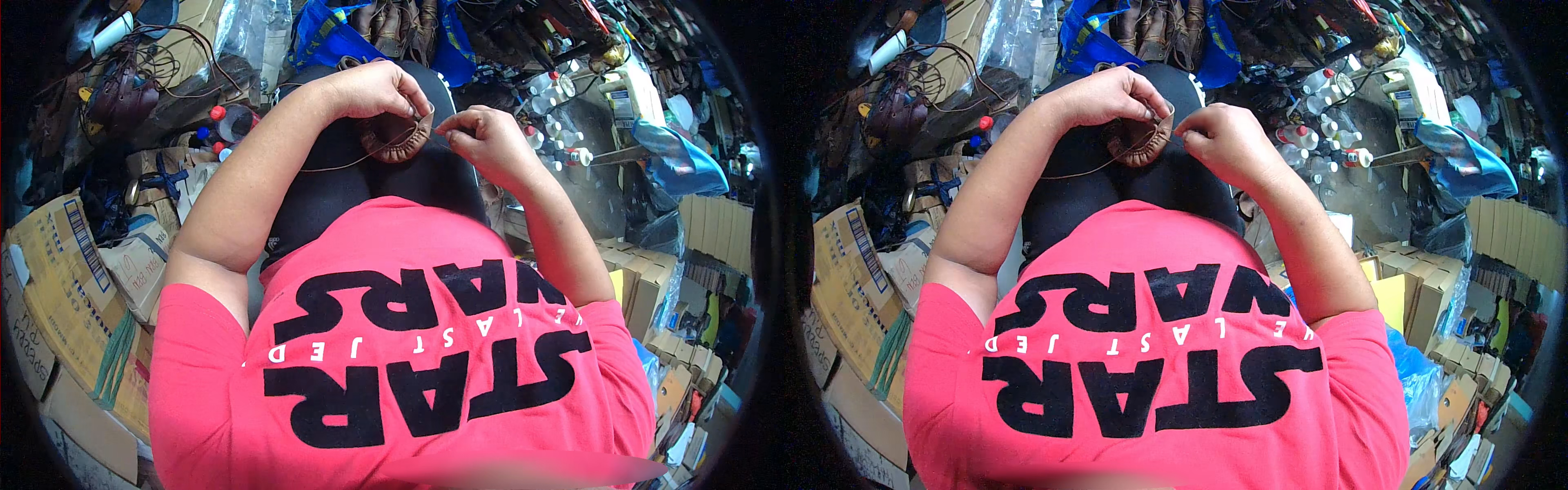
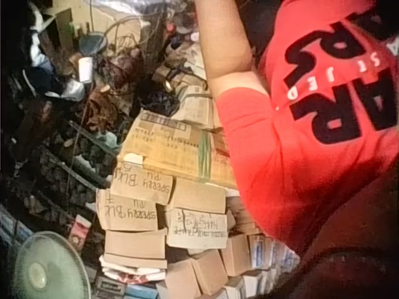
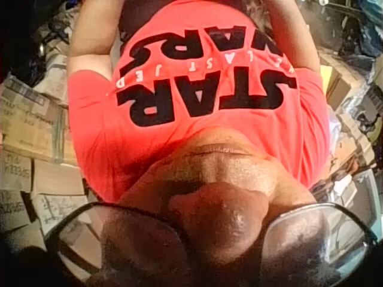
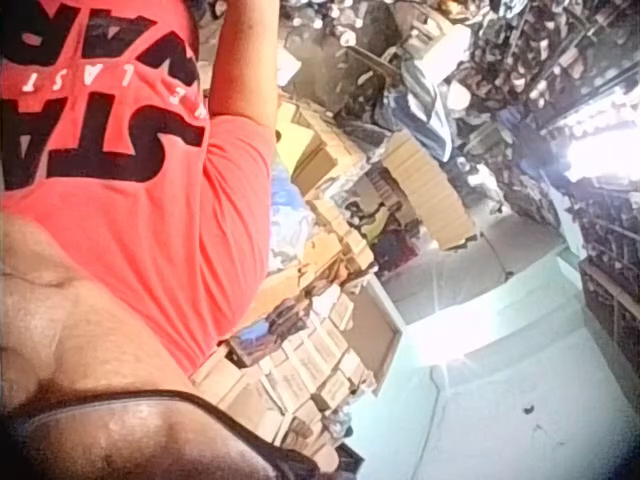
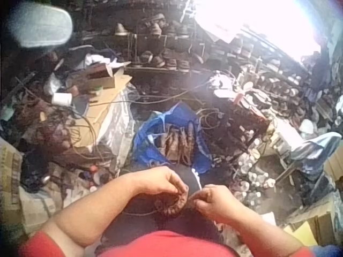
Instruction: Hand-stitching a leather shoe upper with thread and a needle.
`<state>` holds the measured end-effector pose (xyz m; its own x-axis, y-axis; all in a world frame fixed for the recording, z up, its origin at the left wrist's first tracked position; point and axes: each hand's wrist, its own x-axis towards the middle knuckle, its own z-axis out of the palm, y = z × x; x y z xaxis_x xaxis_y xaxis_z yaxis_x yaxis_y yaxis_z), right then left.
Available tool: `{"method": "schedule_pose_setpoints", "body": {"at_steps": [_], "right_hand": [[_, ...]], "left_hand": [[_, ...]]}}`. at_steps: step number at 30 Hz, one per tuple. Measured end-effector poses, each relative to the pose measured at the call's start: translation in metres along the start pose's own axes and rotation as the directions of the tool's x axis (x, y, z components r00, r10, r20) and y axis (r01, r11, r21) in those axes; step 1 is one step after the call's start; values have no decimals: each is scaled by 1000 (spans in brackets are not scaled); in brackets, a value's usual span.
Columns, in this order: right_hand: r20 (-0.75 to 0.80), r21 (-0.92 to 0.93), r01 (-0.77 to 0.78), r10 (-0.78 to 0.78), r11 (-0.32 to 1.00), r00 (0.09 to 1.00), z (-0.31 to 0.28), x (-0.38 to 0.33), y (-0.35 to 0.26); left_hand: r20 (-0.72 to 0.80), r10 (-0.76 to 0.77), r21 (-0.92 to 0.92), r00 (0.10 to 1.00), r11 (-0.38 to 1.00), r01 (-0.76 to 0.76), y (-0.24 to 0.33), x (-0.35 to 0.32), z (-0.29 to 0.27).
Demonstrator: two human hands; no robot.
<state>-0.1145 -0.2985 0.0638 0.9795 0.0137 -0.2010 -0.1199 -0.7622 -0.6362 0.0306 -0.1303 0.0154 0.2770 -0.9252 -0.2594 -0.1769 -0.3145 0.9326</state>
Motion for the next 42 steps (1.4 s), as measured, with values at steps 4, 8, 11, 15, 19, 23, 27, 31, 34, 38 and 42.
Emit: {"method": "schedule_pose_setpoints", "body": {"at_steps": [4,8,11,15,19,23,27,31,34,38,42], "right_hand": [[-24,-88,3,-5,996,1000,2,-1,-5],[-107,-141,88,-103,986,989,15,-6,3],[-170,-80,53,-66,995,983,25,-12,10],[-221,-62,76,-88,995,971,29,-14,16],[-172,-126,100,-121,987,978,20,-9,10],[-129,-46,239,-243,970,962,18,6,26],[52,221,74,-87,973,995,11,16,48],[193,477,13,-119,879,974,9,27,67],[246,508,13,-160,861,956,8,36,76],[297,517,-8,-171,856,940,7,42,79],[274,529,18,-191,848,942,9,42,80]], "left_hand": [[8,20,35,1000,999,-20,0,0,-1],[13,16,53,1000,998,-17,2,3,-2],[23,-26,38,999,999,25,2,8,-1],[40,-28,34,999,999,26,0,11,-3],[57,-37,29,998,999,36,0,14,-3],[26,-14,106,1000,994,11,3,15,2],[41,75,180,996,980,-81,-3,13,1],[71,135,223,988,964,-148,-2,10,-2],[61,85,242,994,965,-98,-2,14,-2],[57,96,238,994,965,-107,-5,14,-2],[44,107,212,993,971,-114,-12,16,-2]]}}
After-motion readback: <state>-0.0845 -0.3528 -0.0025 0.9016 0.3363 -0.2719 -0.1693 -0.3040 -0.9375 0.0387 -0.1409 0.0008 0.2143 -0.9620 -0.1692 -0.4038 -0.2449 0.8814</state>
